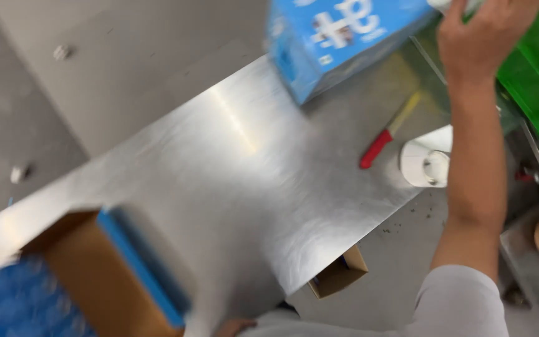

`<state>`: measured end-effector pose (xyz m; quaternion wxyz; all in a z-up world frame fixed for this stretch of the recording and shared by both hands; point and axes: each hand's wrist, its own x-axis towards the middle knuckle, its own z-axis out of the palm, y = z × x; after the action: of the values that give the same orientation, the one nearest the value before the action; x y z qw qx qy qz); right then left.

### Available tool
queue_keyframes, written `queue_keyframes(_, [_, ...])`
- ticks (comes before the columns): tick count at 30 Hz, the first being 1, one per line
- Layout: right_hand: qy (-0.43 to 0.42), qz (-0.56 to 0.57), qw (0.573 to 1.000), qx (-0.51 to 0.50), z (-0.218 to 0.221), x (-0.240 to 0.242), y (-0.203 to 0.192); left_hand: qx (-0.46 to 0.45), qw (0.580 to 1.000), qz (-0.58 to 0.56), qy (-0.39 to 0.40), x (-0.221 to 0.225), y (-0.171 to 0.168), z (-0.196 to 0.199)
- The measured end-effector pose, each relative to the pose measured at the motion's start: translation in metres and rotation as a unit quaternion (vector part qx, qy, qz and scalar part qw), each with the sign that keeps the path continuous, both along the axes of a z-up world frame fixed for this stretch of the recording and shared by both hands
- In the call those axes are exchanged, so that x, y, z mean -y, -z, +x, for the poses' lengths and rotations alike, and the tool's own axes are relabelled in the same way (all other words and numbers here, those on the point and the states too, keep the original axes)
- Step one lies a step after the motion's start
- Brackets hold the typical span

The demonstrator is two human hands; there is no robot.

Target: Unpacking individual milk cartons from a large box and opening a plastic-wrapped multi-pack to arrange them.

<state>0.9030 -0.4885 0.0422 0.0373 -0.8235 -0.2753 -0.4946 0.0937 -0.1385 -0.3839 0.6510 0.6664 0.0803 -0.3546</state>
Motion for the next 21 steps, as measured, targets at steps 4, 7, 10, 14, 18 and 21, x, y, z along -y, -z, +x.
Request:
queue_keyframes(4, [0.030,0.025,0.991,-0.131,-0.067,-0.036,0.048,-0.024,0.999,-0.028,-0.036,-0.018,-0.245,0.093])
queue_keyframes(7, [0.123,0.017,0.951,-0.285,-0.148,-0.048,0.129,-0.043,0.991,-0.052,-0.120,-0.026,-0.290,0.076])
queue_keyframes(10, [0.095,-0.087,0.918,-0.374,-0.245,-0.084,0.191,-0.038,0.986,-0.015,-0.160,-0.042,-0.308,0.053])
queue_keyframes(14, [0.051,-0.045,0.910,-0.408,-0.289,-0.096,0.268,0.097,0.977,0.029,-0.187,-0.071,-0.332,0.017])
queue_keyframes(18, [0.000,0.024,0.901,-0.433,-0.340,-0.124,0.268,0.172,0.965,0.033,-0.196,-0.104,-0.389,-0.032])
queue_keyframes(21, [-0.025,0.150,0.838,-0.523,-0.410,-0.191,0.201,0.200,0.953,0.018,-0.225,-0.126,-0.390,-0.081])
